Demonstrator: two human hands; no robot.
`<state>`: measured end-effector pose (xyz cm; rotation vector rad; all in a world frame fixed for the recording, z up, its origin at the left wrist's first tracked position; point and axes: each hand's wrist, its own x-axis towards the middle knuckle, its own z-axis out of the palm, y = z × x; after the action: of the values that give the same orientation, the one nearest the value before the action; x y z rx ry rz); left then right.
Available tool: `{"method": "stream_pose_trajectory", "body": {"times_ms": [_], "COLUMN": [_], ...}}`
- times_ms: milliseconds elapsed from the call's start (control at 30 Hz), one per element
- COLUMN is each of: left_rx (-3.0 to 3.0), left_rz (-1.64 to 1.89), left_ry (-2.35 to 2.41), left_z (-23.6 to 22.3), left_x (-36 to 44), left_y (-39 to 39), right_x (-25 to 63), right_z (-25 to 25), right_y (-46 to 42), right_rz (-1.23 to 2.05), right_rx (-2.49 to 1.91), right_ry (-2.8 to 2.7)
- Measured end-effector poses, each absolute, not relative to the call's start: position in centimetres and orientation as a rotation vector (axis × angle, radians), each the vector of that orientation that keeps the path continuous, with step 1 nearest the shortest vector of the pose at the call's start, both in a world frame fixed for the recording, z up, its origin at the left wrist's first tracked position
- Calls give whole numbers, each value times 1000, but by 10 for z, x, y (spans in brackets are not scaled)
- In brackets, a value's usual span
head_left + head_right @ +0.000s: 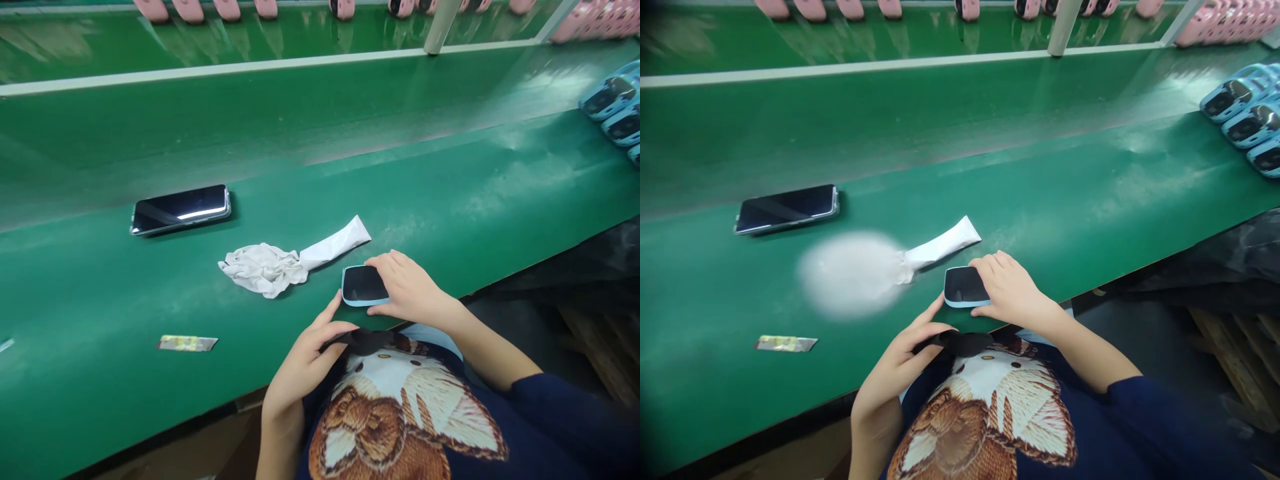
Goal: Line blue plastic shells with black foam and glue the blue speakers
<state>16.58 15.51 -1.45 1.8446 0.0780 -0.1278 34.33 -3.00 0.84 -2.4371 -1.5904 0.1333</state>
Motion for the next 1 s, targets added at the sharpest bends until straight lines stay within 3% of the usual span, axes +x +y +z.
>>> {"method": "stream_pose_trajectory", "body": {"times_ms": [500, 800, 1000], "left_rx": [1738, 1739, 1743], "left_rz": [-81, -47, -26], "left_ry": [41, 68, 88], "left_z": [-20, -28, -30], "left_x": [163, 158, 158], "left_y": [159, 162, 165], "right_x": [334, 412, 423], "right_z": [12, 13, -5], "right_y": [-40, -69, -87], "right_rz": [265, 84, 10], "right_rx": [-2365, -2760, -2768], "right_ry": [-1393, -680, -785]}}
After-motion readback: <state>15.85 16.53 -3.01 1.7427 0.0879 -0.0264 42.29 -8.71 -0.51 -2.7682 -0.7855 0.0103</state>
